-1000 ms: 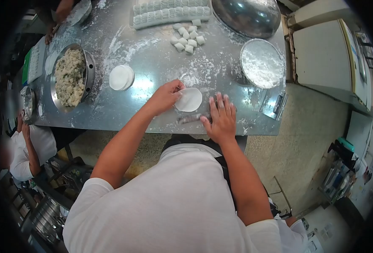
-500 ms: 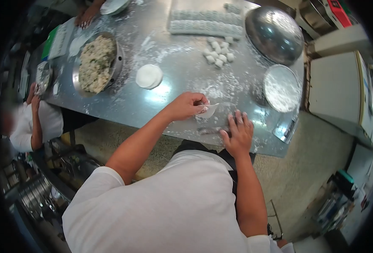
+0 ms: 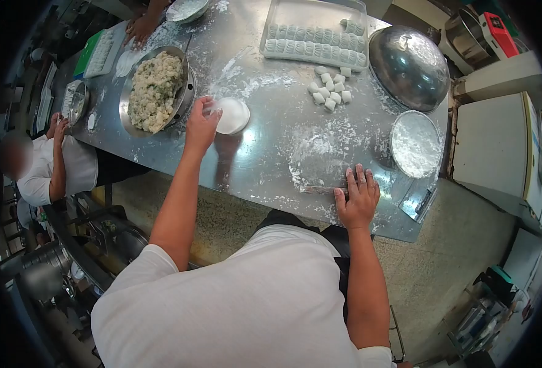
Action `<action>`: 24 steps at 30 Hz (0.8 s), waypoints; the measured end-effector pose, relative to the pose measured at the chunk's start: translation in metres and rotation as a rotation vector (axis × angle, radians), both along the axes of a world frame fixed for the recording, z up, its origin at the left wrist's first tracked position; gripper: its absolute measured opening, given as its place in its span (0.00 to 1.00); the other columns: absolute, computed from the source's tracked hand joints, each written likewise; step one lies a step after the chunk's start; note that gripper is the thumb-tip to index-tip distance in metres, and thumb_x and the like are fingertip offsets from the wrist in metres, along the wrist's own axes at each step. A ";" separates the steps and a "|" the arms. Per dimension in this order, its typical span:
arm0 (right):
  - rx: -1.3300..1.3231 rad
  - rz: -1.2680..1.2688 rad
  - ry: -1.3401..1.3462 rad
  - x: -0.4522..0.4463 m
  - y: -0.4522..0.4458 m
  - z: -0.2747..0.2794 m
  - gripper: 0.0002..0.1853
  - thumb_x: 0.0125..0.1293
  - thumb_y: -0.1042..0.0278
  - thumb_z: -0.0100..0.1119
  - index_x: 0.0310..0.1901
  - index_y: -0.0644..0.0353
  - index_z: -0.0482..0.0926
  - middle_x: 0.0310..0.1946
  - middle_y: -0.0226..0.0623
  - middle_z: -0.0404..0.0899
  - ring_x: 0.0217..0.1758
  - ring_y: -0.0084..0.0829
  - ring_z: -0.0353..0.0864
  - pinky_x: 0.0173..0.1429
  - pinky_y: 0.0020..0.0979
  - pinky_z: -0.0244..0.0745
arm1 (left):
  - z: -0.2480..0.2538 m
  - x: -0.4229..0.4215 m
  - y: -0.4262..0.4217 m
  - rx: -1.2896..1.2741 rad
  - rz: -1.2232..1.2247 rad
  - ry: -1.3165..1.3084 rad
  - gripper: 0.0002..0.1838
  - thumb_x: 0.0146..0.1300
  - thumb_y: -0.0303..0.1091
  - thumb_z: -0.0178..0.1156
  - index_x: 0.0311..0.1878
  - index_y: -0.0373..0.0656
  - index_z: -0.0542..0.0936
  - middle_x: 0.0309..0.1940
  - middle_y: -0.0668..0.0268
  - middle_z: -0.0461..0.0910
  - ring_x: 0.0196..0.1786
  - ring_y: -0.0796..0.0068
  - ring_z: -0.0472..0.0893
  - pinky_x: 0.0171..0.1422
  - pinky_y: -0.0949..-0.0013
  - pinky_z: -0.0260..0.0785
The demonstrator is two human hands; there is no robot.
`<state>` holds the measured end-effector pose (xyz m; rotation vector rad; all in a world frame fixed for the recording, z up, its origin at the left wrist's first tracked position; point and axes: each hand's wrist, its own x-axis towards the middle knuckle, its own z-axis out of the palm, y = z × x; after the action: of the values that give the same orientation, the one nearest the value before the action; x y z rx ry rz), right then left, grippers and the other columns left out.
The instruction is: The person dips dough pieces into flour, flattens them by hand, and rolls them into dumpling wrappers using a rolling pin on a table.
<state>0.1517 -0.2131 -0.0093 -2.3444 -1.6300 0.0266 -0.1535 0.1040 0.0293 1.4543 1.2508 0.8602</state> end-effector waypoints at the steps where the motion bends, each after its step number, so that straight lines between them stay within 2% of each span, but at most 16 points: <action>1: -0.002 0.000 0.009 0.000 0.000 0.000 0.30 0.69 0.45 0.61 0.69 0.49 0.79 0.75 0.38 0.72 0.80 0.48 0.64 0.82 0.52 0.51 | 0.001 0.000 0.003 0.462 0.003 0.572 0.20 0.67 0.28 0.64 0.61 0.39 0.77 0.56 0.50 0.81 0.60 0.49 0.80 0.65 0.55 0.75; 2: -0.004 -0.004 0.016 0.001 0.000 -0.001 0.30 0.68 0.45 0.61 0.69 0.49 0.79 0.75 0.38 0.72 0.80 0.48 0.64 0.82 0.52 0.51 | 0.000 0.005 0.004 0.437 -0.007 0.527 0.20 0.65 0.31 0.65 0.60 0.38 0.79 0.56 0.47 0.80 0.61 0.44 0.79 0.68 0.53 0.71; 3: -0.006 -0.015 0.011 0.001 0.001 0.001 0.30 0.68 0.45 0.61 0.69 0.49 0.79 0.75 0.38 0.72 0.80 0.48 0.64 0.82 0.52 0.51 | -0.002 0.016 0.003 0.438 -0.018 0.519 0.20 0.65 0.31 0.65 0.60 0.38 0.79 0.56 0.47 0.80 0.61 0.44 0.79 0.68 0.53 0.71; 5: -0.005 0.005 0.040 0.000 0.001 0.006 0.32 0.67 0.44 0.62 0.69 0.48 0.79 0.75 0.38 0.71 0.80 0.49 0.64 0.81 0.53 0.51 | -0.008 0.047 -0.001 0.562 -0.223 0.397 0.19 0.64 0.32 0.68 0.58 0.39 0.81 0.55 0.51 0.82 0.55 0.50 0.82 0.61 0.55 0.76; 7: -0.006 0.007 0.035 0.001 0.000 0.008 0.33 0.65 0.42 0.64 0.69 0.48 0.79 0.76 0.38 0.70 0.79 0.49 0.64 0.81 0.53 0.51 | -0.005 0.091 -0.010 0.461 -0.401 0.331 0.21 0.65 0.34 0.68 0.61 0.44 0.80 0.55 0.52 0.80 0.56 0.49 0.82 0.61 0.54 0.75; 10: -0.004 0.050 0.057 0.002 -0.001 0.012 0.35 0.63 0.40 0.66 0.69 0.47 0.79 0.75 0.39 0.71 0.79 0.50 0.64 0.80 0.53 0.52 | -0.011 0.151 -0.016 0.460 -0.511 0.363 0.23 0.66 0.36 0.69 0.63 0.47 0.79 0.54 0.52 0.79 0.57 0.50 0.81 0.61 0.54 0.75; 11: -0.004 0.038 0.054 0.002 -0.001 0.011 0.35 0.63 0.40 0.66 0.69 0.47 0.79 0.75 0.39 0.71 0.79 0.50 0.64 0.80 0.53 0.52 | -0.012 0.165 -0.017 0.463 -0.523 0.357 0.23 0.66 0.36 0.69 0.63 0.47 0.79 0.54 0.52 0.79 0.57 0.50 0.81 0.61 0.54 0.75; 13: 0.006 0.030 0.064 0.001 0.000 0.011 0.34 0.63 0.39 0.66 0.68 0.47 0.80 0.75 0.39 0.71 0.78 0.51 0.65 0.80 0.53 0.53 | -0.017 0.188 -0.018 0.504 -0.573 0.529 0.22 0.66 0.37 0.69 0.62 0.47 0.79 0.53 0.53 0.77 0.57 0.48 0.79 0.61 0.53 0.75; 14: 0.014 0.019 0.062 0.001 0.000 0.011 0.34 0.63 0.39 0.65 0.67 0.47 0.81 0.74 0.38 0.72 0.77 0.51 0.67 0.80 0.53 0.54 | -0.019 0.194 -0.017 0.510 -0.592 0.524 0.22 0.66 0.37 0.69 0.62 0.47 0.79 0.53 0.53 0.77 0.57 0.48 0.79 0.61 0.53 0.75; 16: 0.022 -0.001 0.071 0.001 0.000 0.010 0.33 0.63 0.38 0.66 0.67 0.46 0.81 0.74 0.37 0.73 0.77 0.50 0.67 0.80 0.53 0.54 | -0.027 0.204 -0.012 0.648 -0.537 0.460 0.17 0.63 0.34 0.68 0.54 0.46 0.80 0.47 0.51 0.78 0.50 0.47 0.80 0.57 0.50 0.75; 19: 0.038 -0.041 0.089 0.001 -0.002 0.011 0.33 0.63 0.37 0.66 0.66 0.45 0.82 0.73 0.35 0.74 0.76 0.47 0.69 0.79 0.53 0.55 | -0.034 0.205 0.002 0.648 -0.568 0.470 0.14 0.62 0.32 0.67 0.50 0.43 0.79 0.42 0.51 0.79 0.50 0.48 0.81 0.56 0.50 0.75; 21: 0.049 -0.026 0.102 0.001 -0.002 0.012 0.33 0.63 0.37 0.66 0.65 0.45 0.82 0.72 0.35 0.75 0.76 0.46 0.70 0.79 0.52 0.57 | -0.015 0.203 0.003 0.365 -0.491 0.360 0.12 0.62 0.30 0.66 0.48 0.42 0.80 0.40 0.50 0.80 0.52 0.49 0.82 0.56 0.50 0.75; 22: 0.055 -0.029 0.091 0.001 -0.002 0.012 0.32 0.63 0.37 0.65 0.64 0.46 0.83 0.72 0.34 0.76 0.76 0.45 0.71 0.78 0.51 0.59 | -0.008 0.204 -0.001 0.346 -0.474 0.326 0.11 0.63 0.29 0.66 0.48 0.41 0.82 0.45 0.50 0.81 0.53 0.47 0.82 0.56 0.50 0.75; 23: 0.051 -0.054 0.099 0.002 -0.003 0.012 0.32 0.63 0.37 0.65 0.64 0.46 0.83 0.72 0.34 0.76 0.76 0.45 0.71 0.78 0.51 0.59 | -0.008 0.206 -0.007 0.343 -0.499 0.329 0.11 0.63 0.29 0.66 0.48 0.41 0.82 0.45 0.50 0.81 0.53 0.47 0.82 0.56 0.50 0.75; 24: 0.060 -0.048 0.103 0.002 -0.004 0.010 0.32 0.64 0.37 0.65 0.64 0.46 0.83 0.71 0.34 0.76 0.76 0.45 0.71 0.78 0.50 0.59 | -0.008 0.204 -0.013 0.494 -0.615 0.422 0.12 0.63 0.28 0.66 0.50 0.42 0.82 0.47 0.50 0.80 0.52 0.47 0.82 0.56 0.51 0.76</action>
<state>0.1537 -0.2169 0.0012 -2.2966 -1.5057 0.0856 0.0506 0.0912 0.0210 2.3472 0.8040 0.4592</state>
